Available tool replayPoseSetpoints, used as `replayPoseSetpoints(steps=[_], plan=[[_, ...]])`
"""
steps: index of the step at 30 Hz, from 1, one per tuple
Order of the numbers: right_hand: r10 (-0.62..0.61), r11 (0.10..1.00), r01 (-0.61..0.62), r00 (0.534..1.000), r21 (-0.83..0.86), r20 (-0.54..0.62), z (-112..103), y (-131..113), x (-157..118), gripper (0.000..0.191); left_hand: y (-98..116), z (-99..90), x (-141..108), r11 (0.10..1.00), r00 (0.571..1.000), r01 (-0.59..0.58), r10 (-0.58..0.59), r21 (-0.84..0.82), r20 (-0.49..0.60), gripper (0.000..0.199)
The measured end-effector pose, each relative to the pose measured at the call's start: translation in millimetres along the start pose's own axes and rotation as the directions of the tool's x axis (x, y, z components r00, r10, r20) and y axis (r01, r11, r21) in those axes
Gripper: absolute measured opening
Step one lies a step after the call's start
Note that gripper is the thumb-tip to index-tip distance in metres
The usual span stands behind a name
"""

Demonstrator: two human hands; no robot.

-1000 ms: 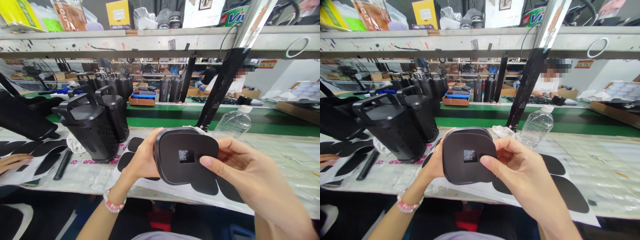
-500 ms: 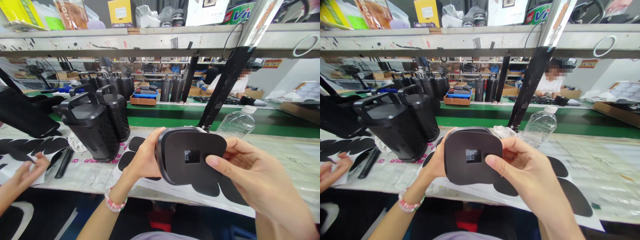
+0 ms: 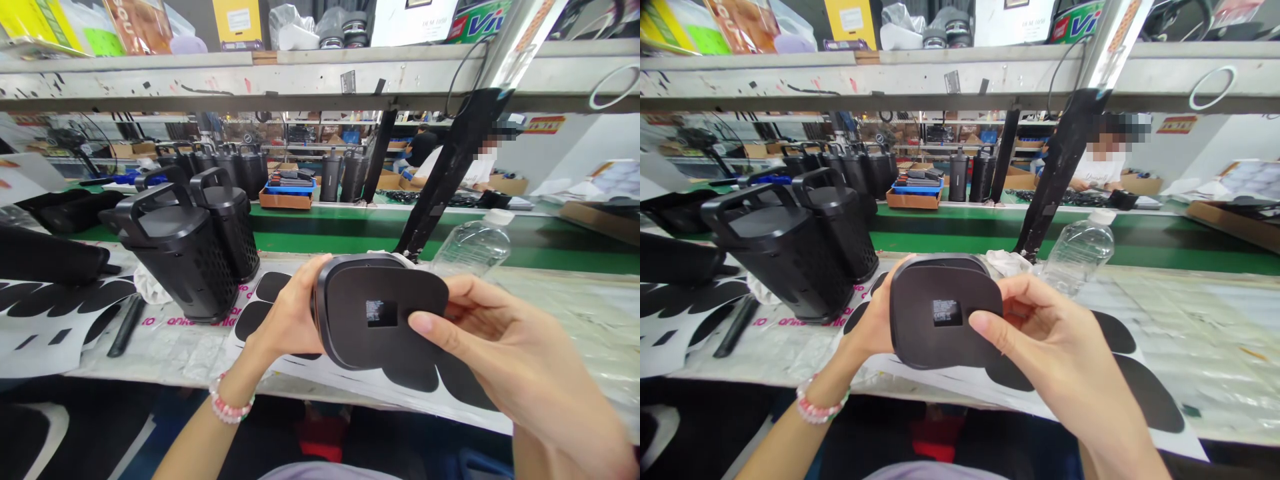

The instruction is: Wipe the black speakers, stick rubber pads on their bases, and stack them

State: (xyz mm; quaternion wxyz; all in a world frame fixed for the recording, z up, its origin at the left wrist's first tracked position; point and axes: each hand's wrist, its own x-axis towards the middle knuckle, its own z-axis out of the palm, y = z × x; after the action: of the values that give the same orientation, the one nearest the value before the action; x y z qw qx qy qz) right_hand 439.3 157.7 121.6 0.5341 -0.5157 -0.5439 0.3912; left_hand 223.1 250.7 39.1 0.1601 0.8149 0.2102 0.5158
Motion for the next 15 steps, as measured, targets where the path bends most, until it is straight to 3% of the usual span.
replayPoseSetpoints(steps=[10, 15], plan=[[-0.009, 0.999, 0.008, 1.000, 0.050, 0.017, -2.6, 3.8, 3.5, 0.030, -4.5, 1.2, -0.5, 1.000, 1.000, -0.015, 0.015, -0.009, -0.010, 0.102], [-0.133, 0.991, 0.134, 0.988, -0.005, 0.079, -9.4, 14.8, 9.2, 0.027, -8.3, 3.7, 2.0, 0.996, 0.996, -0.085, 0.084, -0.023, -0.043, 0.108]])
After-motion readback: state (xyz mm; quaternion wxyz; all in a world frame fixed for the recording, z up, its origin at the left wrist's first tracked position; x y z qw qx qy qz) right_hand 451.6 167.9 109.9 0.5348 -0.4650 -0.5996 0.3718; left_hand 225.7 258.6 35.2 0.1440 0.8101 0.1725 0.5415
